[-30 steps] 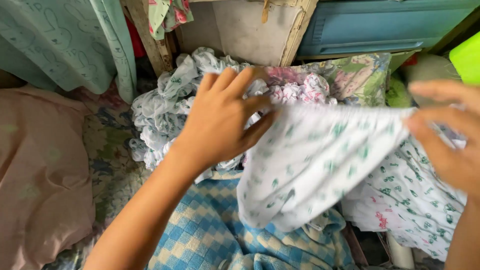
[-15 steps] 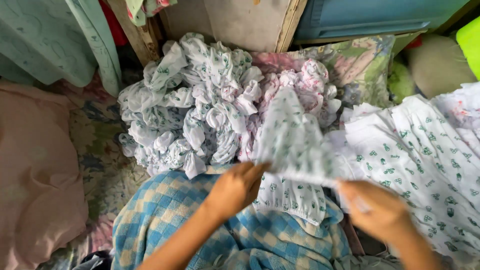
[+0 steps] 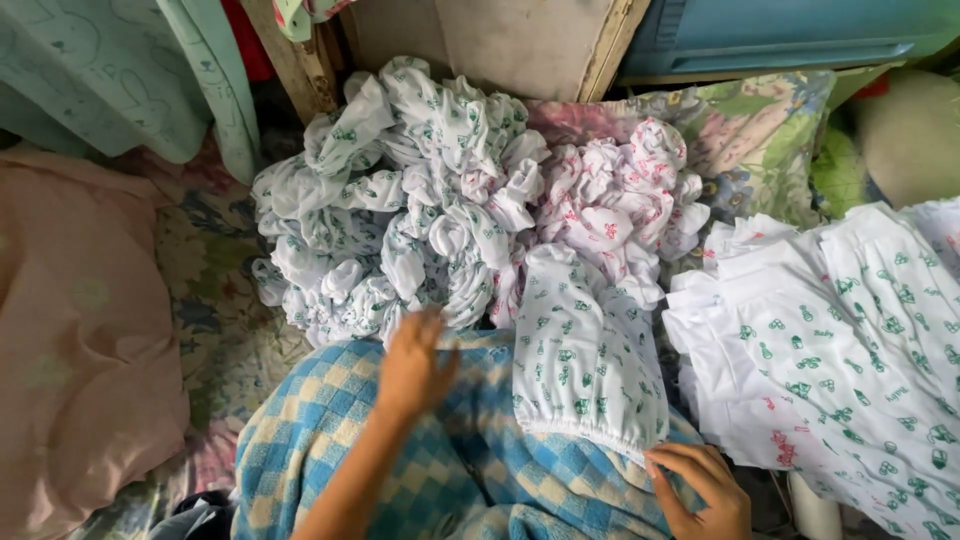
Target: Sorting and folding small baby pants from a pile into organized stacks
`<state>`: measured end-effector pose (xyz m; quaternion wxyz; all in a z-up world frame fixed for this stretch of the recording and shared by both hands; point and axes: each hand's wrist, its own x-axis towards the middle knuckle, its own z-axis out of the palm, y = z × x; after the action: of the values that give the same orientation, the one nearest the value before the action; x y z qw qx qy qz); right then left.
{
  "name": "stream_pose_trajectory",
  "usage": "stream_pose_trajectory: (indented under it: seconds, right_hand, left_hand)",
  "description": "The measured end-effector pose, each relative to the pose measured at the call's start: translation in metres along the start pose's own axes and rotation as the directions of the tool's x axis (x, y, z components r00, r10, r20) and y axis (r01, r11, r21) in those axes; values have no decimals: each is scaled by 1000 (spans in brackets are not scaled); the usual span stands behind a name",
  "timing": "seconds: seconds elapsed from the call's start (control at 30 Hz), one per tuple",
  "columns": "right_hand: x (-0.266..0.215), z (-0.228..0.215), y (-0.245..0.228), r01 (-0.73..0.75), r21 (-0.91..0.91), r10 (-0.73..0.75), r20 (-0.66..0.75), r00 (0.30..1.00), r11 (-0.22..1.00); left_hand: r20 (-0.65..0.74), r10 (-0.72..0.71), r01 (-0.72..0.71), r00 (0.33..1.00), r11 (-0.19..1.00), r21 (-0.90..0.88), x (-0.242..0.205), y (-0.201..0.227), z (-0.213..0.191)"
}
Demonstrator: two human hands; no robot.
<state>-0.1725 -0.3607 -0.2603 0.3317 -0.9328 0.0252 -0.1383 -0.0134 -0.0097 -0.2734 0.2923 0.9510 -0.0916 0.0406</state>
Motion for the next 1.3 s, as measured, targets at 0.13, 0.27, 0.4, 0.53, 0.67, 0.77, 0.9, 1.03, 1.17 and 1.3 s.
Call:
stream_pose_trajectory:
  seconds: [0.13,0.27,0.4,0.53,0.67,0.77,0.9,1.03,1.17,1.3]
  right_hand:
    - [1,5,-4,46,16,-46,23,999,999]
    - [12,1,-30,7,88,-5,-33,999,996]
    - [30,-3,-42,165,126,-165,-14,986,978]
    - [59,-8,-79,338,198,-352,40,935,920]
    - [80,0,-122,425,345,-484,103,869,837]
    - [90,3,-169,506,424,-583,66,810,751]
    - [103,2,-222,664,417,-738,23,675,621]
    - [108,14,-231,688,336,-745,66,664,643]
    - [109,14,-210,712,353,-721,-132,680,607]
    - [117,-59,-223,286,666,-594,293,749,689]
  left_hand:
    - [-40,-222,225,974,951,210,37,-59,-20]
    - [189,-434,456,881,885,-96,31,-78,-30]
    - [92,-354,359,931,933,-39,14,-80,-33]
    - [263,-388,453,884,848,-273,18,-64,-61]
    - [361,-33,282,932,692,-665,6,-21,-91]
    - [260,21,216,965,496,-841,-1,24,-110]
    - [222,-37,223,974,30,-974,-8,56,-125]
    - [141,38,132,989,186,-974,-35,125,-196]
    - [-117,71,-137,991,536,-833,-20,132,-221]
    - [-37,340,-322,940,842,-432,-9,127,-221]
